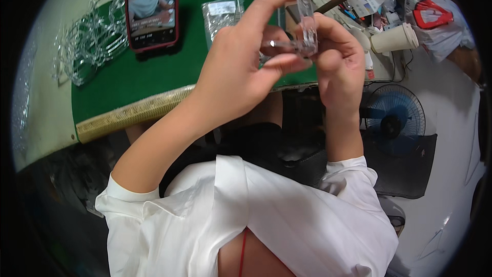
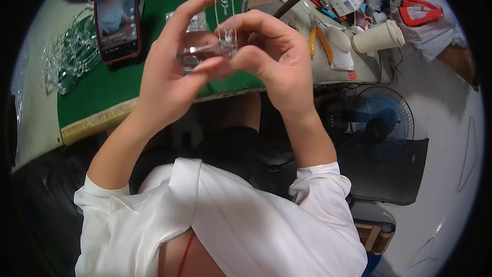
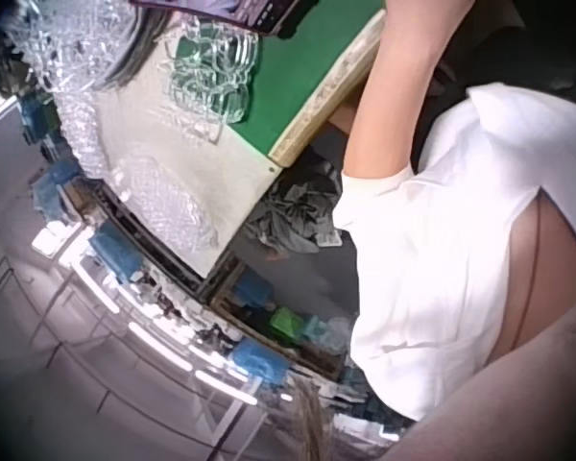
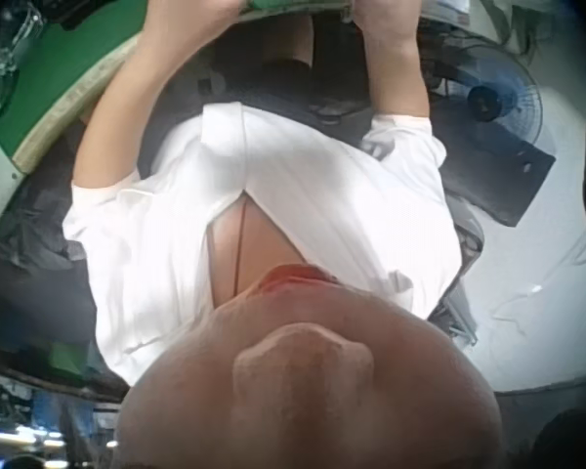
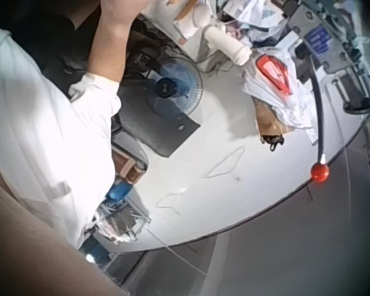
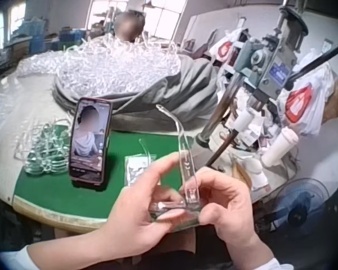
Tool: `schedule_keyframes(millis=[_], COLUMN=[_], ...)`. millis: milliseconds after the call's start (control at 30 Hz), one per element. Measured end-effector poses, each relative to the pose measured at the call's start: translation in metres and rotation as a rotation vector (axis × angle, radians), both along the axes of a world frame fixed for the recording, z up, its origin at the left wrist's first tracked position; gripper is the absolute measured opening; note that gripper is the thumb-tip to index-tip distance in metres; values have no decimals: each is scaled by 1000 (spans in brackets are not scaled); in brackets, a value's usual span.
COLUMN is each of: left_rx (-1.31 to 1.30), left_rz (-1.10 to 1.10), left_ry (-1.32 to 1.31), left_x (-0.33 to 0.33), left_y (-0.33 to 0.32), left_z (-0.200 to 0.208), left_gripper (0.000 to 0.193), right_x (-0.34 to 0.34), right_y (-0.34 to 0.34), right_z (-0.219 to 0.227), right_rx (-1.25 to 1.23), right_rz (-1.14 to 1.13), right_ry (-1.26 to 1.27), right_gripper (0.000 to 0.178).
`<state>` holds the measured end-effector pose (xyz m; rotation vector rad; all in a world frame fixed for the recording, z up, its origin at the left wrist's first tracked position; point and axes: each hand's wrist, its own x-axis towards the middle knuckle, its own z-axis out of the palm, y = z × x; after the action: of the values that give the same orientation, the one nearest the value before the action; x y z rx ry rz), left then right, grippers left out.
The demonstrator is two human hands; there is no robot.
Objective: The person repeatedly picks up clear eyeglass frames and small metal components from a green work mat, inserts the components into the frame arms, and places the frames back on the mat. A smartphone displaying a video is visible on the table throughout.
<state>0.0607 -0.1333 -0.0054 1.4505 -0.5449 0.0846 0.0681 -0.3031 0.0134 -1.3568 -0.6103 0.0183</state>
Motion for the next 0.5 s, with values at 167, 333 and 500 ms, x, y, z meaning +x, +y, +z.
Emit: schedule_keyframes(millis=[167,333,500], left_rx=[-53,-121,-128], left_rz=[25,20,52], left_ry=[-57,-171,-209], left_x=[32,62,80], left_y=[-42,-82,-108], left_z=[-2,-11,5], left_gripper=[37,17,10], right_x=[16,52,66], right_y=[-23,-61,-79], right_z=[19,30,39], right_rx=[-67,-75,-23], right_rz=[-236,-318,-478], right_ry=[-35,-52,-14], right_gripper=[23,20,18])
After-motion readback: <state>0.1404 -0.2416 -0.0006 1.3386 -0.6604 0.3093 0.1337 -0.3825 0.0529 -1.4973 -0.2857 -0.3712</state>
